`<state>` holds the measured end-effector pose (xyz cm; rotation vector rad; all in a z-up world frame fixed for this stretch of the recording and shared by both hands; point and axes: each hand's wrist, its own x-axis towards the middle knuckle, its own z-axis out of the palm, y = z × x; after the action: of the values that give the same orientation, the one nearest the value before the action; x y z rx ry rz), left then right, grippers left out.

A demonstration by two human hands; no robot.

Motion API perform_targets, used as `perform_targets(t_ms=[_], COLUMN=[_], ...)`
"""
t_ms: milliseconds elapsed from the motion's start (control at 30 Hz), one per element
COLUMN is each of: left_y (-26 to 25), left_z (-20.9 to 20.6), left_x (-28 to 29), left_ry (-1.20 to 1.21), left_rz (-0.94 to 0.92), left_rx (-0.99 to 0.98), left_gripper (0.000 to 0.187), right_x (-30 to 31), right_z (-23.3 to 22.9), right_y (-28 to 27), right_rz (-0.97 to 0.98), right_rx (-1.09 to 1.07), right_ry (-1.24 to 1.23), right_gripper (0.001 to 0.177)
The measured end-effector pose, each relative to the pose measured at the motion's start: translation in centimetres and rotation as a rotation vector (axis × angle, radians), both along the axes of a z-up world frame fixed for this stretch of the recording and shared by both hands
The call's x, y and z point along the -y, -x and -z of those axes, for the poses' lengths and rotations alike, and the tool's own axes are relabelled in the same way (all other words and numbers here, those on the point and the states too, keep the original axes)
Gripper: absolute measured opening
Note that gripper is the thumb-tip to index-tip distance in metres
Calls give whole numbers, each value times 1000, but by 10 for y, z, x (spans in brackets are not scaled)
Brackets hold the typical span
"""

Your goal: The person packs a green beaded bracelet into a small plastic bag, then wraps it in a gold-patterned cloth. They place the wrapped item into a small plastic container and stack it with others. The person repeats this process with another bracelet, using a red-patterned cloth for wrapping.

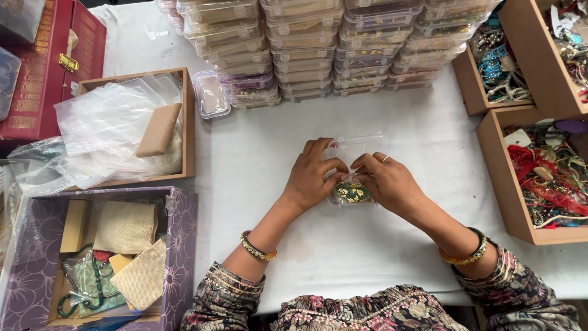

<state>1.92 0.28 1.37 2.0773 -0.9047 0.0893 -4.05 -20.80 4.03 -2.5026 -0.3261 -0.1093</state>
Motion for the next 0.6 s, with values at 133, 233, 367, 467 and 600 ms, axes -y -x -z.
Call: perform_targets(t_ms=[133, 233, 367, 467, 600], left_y=[1, 2, 8, 12, 12], left_z=[-7, -10, -9, -10, -17], left_x=[-1, -1, 2, 4, 6], left_ry=[-56, -113, -175, -196, -146], left_rz=[15, -13, -64, -103, -162], left_rx=[-11, 0, 112, 220, 285], left_gripper=[13, 13, 15, 16, 33], right_x=[0, -3, -2, 3, 4], right_z=[-2, -12, -9, 11, 17], right_y=[5, 9, 12, 12, 11], right_rz=[-54, -82, -64, -24, 108], right_rx=[59, 205, 236, 213, 110], right_ry=[62, 148, 367, 427, 403], right_gripper=[16, 14, 9, 7, 14])
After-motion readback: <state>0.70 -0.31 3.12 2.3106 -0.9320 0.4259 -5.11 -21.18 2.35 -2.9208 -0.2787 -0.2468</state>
